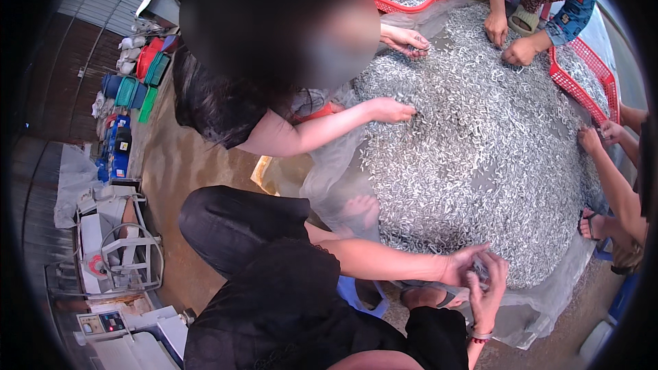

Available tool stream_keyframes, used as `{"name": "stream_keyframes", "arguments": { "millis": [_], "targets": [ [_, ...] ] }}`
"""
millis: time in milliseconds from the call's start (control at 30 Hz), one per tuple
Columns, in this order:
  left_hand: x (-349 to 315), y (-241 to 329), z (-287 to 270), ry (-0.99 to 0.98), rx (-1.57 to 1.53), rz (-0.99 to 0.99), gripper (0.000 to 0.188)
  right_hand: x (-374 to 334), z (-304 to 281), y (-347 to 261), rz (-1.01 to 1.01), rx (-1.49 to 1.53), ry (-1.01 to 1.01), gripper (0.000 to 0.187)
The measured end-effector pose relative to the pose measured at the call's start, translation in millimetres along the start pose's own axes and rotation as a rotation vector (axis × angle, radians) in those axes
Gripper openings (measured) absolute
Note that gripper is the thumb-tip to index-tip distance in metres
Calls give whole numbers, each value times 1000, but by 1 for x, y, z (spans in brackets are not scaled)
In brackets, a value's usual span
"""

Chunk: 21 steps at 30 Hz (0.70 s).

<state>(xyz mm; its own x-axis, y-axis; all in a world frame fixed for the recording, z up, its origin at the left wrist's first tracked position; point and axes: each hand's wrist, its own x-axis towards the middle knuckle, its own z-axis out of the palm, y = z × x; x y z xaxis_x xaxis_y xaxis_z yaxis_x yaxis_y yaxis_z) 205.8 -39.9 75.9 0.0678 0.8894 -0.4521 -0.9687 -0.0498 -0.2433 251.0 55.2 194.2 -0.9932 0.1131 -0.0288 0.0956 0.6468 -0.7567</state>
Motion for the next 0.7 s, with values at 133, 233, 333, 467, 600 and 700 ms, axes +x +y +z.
{"name": "stream_keyframes", "arguments": {
  "millis": [133, 233, 333, 467, 600, 700],
  "targets": [
    [-11, 24, 9, -54, -185, 144, 36, -5, -1, -4, -131, -102, 22, 40],
    [-8, 78, 10, -280, -233, 265, 31, -18, -14, 8, 5, -40, 145, 32],
    [-25, 223, 51, -589, -123, 404, 38, -34, -13, 21, 155, 58, 198, 30],
    [-121, 389, 164, -243, 109, 1234, 91, -51, -12, 35, 298, 168, 192, 33],
    [-74, 380, 87, 181, 465, 1039, 60, -81, -7, 80, 560, 194, 329, 36],
    [-79, 281, 54, 453, 1275, 753, 24, -30, -6, 52, 508, 245, 494, 36]
  ]
}}
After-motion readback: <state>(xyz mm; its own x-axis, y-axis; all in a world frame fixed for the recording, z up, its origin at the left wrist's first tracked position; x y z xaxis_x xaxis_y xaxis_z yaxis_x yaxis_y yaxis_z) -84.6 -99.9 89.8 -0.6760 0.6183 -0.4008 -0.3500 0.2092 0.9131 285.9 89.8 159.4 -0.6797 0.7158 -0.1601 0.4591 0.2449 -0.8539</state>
